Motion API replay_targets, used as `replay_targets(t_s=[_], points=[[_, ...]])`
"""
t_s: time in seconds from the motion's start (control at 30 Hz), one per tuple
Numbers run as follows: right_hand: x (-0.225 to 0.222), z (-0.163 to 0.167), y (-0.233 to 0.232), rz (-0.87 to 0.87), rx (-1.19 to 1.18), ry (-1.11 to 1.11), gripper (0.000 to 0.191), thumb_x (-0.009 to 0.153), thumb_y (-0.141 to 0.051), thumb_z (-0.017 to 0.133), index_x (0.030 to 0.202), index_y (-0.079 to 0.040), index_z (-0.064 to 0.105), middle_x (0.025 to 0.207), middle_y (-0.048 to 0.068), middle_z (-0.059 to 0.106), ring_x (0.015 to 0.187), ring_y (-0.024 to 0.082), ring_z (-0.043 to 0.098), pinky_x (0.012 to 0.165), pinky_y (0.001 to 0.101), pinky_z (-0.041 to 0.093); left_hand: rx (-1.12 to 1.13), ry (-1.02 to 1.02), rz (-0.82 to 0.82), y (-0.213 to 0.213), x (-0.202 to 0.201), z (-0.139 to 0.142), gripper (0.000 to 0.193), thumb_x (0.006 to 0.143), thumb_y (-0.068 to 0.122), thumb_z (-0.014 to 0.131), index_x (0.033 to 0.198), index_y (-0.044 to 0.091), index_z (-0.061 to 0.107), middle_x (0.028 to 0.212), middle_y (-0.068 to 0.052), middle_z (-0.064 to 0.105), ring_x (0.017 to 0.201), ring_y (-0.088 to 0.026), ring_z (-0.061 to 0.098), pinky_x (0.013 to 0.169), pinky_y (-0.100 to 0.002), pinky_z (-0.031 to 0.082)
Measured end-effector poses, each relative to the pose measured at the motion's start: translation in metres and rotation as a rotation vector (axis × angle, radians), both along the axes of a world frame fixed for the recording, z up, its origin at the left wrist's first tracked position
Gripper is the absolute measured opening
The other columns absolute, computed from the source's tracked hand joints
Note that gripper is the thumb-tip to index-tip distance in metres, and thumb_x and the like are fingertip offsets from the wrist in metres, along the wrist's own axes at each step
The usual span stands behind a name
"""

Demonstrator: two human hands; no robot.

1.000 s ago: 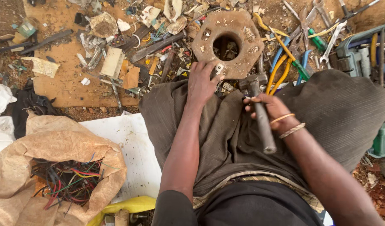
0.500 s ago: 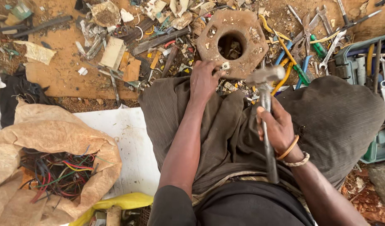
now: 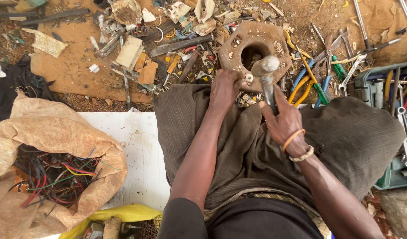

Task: The person dismantles small electrical components, likely switches or sockets, using a hammer, pliers, and a screwdriver. They repeatedly strike the components on a metal anvil to break them apart, then use pliers to pull out metal pins and wires, and a screwdriver to pry open plastic casings.

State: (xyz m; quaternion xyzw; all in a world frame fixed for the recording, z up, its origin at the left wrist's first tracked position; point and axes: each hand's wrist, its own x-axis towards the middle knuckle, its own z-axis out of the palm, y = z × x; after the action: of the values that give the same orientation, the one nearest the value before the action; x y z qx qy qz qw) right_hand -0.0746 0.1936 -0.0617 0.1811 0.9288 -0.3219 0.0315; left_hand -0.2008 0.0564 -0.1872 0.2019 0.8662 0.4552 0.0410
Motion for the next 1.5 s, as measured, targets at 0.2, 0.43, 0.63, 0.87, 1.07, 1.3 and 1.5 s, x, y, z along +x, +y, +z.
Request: replay_targets(t_s=[0.2,0.43,0.63,0.87,1.07,1.3,1.5], points=[[0.006,-0.015,-0.009,-0.107,0.011,-0.092,0.069,0.101,-0.035,0.062,0.157,-0.002,0.04,0.084,0.021,0.071,0.06,0.035,0.068,0.052,0.0477,0.055,0.011,-0.015,0.006,0.0,0.002,0.002,0.016,0.086,0.01,0.075,0.101,0.004,0.078,0.099,-0.014,0.074,0.091,-0.031,0.063,0.086,-0.042,0.05],[0.012,-0.013,0.0,-0.087,0.056,-0.029,0.068,0.1,-0.034,0.066,0.154,0.002,0.043,0.074,0.02,0.069,0.057,0.028,0.068,0.055,0.0442,0.054,-0.05,0.222,0.074,-0.008,0.001,-0.01,0.012,0.088,-0.001,0.066,0.096,0.003,0.073,0.103,-0.015,0.071,0.097,-0.031,0.063,0.093,-0.042,0.049],[-0.005,-0.017,-0.015,-0.027,0.076,-0.115,0.072,0.099,-0.033,0.065,0.158,-0.001,0.039,0.078,0.019,0.07,0.052,0.029,0.064,0.044,0.0424,0.054,-0.034,0.188,0.071,-0.006,0.003,-0.009,0.021,0.082,-0.003,0.066,0.101,0.0,0.074,0.098,-0.015,0.07,0.089,-0.034,0.059,0.084,-0.043,0.049],[0.004,-0.027,-0.007,0.064,0.146,0.199,0.063,0.102,-0.028,0.069,0.153,0.004,0.049,0.082,0.023,0.068,0.064,0.033,0.067,0.058,0.0461,0.053,-0.099,0.212,0.063,-0.007,0.002,-0.013,0.007,0.085,-0.002,0.068,0.088,0.004,0.07,0.093,-0.013,0.067,0.092,-0.033,0.059,0.086,-0.044,0.049],[0.002,-0.029,-0.012,0.133,0.114,0.152,0.064,0.099,-0.027,0.07,0.151,0.005,0.05,0.089,0.026,0.071,0.068,0.035,0.069,0.06,0.0439,0.055,-0.092,0.335,0.12,0.001,0.0,-0.024,0.018,0.08,0.002,0.064,0.096,0.004,0.073,0.093,-0.013,0.066,0.092,-0.032,0.058,0.085,-0.046,0.048],[-0.001,-0.017,-0.022,-0.017,0.103,0.09,0.067,0.102,-0.026,0.067,0.157,0.003,0.042,0.084,0.022,0.073,0.061,0.027,0.067,0.055,0.0409,0.056,-0.074,0.226,0.082,-0.004,0.004,-0.014,0.012,0.089,0.004,0.062,0.097,0.002,0.072,0.097,-0.013,0.063,0.095,-0.031,0.055,0.087,-0.045,0.045],[-0.001,-0.018,-0.009,0.067,0.058,0.261,0.061,0.106,-0.023,0.069,0.155,0.003,0.045,0.096,0.017,0.073,0.065,0.02,0.067,0.058,0.0365,0.056,-0.108,0.208,0.097,-0.005,0.001,-0.008,0.014,0.088,0.002,0.061,0.096,0.003,0.072,0.096,-0.013,0.063,0.097,-0.031,0.056,0.089,-0.044,0.046]])
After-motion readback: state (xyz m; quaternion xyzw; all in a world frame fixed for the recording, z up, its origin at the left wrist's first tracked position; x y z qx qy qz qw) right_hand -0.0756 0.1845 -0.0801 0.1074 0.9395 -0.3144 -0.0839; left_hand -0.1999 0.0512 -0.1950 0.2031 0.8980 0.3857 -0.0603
